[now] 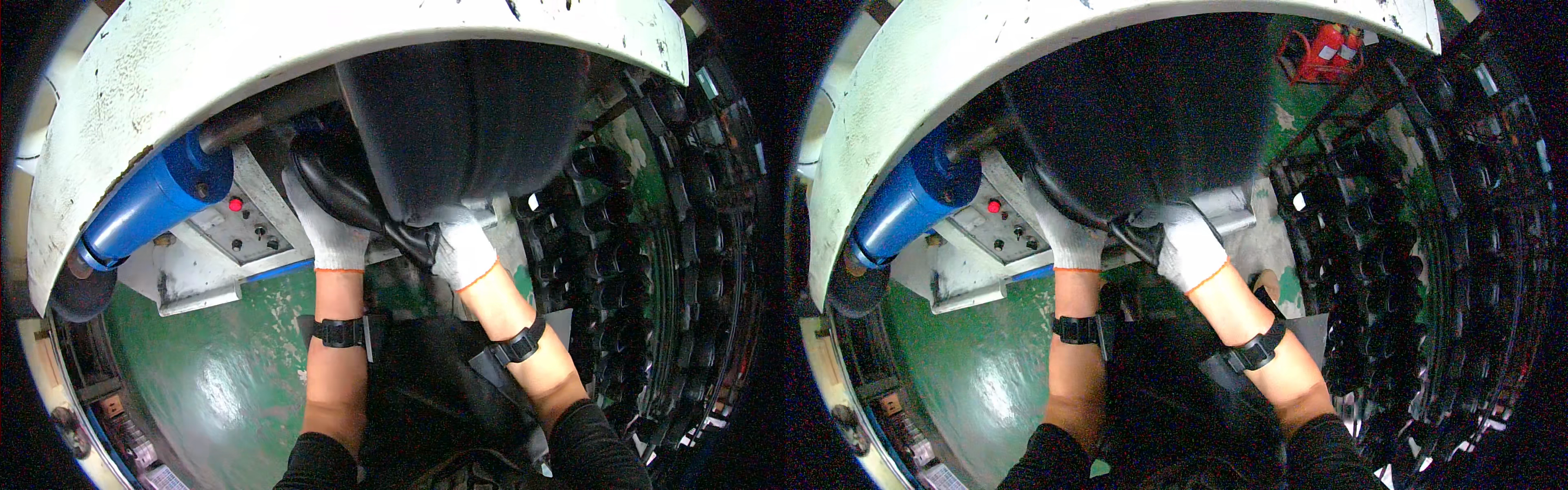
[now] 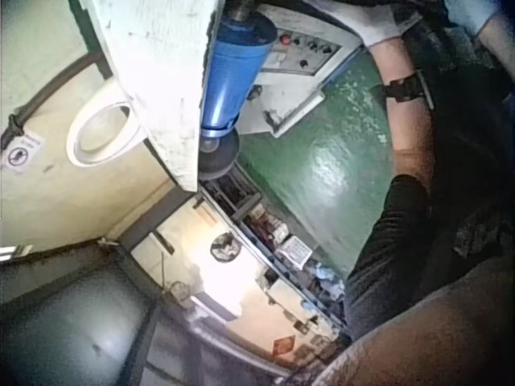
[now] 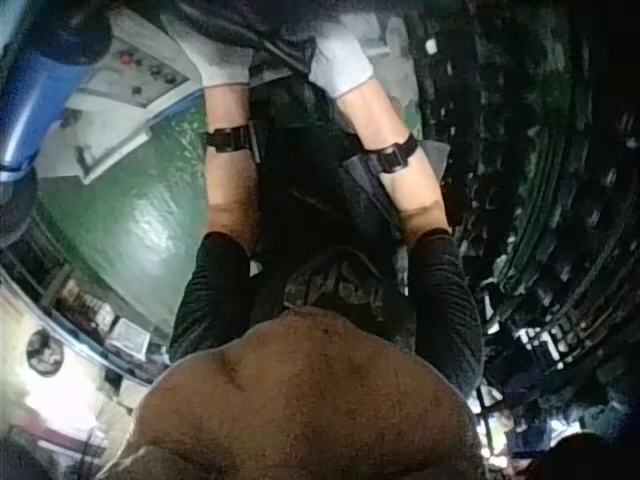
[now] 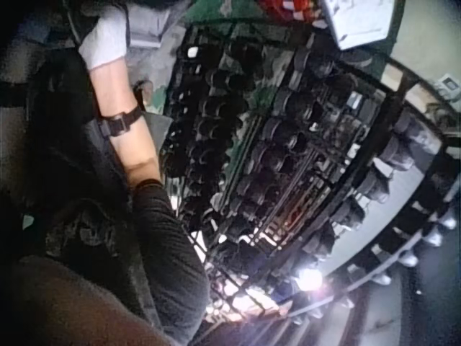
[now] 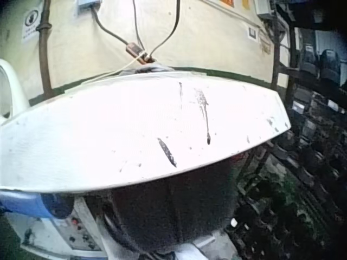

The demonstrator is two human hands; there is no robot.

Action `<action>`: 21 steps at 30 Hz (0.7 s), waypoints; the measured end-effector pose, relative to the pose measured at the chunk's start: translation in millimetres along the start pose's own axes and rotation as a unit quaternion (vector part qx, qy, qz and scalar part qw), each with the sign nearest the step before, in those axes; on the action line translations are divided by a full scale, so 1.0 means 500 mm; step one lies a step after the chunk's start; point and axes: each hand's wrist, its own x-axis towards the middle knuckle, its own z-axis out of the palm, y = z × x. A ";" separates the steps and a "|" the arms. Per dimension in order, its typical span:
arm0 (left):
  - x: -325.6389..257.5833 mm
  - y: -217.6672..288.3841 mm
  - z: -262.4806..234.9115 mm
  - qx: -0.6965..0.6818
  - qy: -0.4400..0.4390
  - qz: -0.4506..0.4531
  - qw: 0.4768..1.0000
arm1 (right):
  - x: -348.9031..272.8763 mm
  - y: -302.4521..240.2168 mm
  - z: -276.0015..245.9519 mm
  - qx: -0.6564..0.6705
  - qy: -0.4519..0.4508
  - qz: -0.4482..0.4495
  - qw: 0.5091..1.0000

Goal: Polishing leather shoes using an industrial buffing wheel machine and organizing them onto a rack.

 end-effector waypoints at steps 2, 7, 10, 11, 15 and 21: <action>-0.009 -0.024 0.061 -0.034 -0.001 -0.023 0.999 | 0.006 -0.113 0.027 0.387 0.097 0.176 0.900; -0.011 -0.003 0.036 0.005 0.033 0.003 0.999 | 0.011 -0.147 0.094 0.375 0.138 0.137 0.906; -0.028 -0.039 0.055 0.059 0.069 0.021 0.996 | -0.009 -0.160 0.066 0.318 0.117 0.074 0.938; -0.034 -0.051 0.062 0.058 0.062 0.018 0.996 | -0.013 -0.170 0.057 0.342 0.114 0.085 0.929; -0.076 -0.083 0.104 -0.062 0.087 -0.074 0.992 | -0.034 -0.127 -0.012 -0.027 0.183 -0.009 0.983; -0.096 -0.167 0.036 -0.115 0.070 -0.106 0.985 | -0.052 -0.231 -0.007 0.322 0.113 0.055 0.938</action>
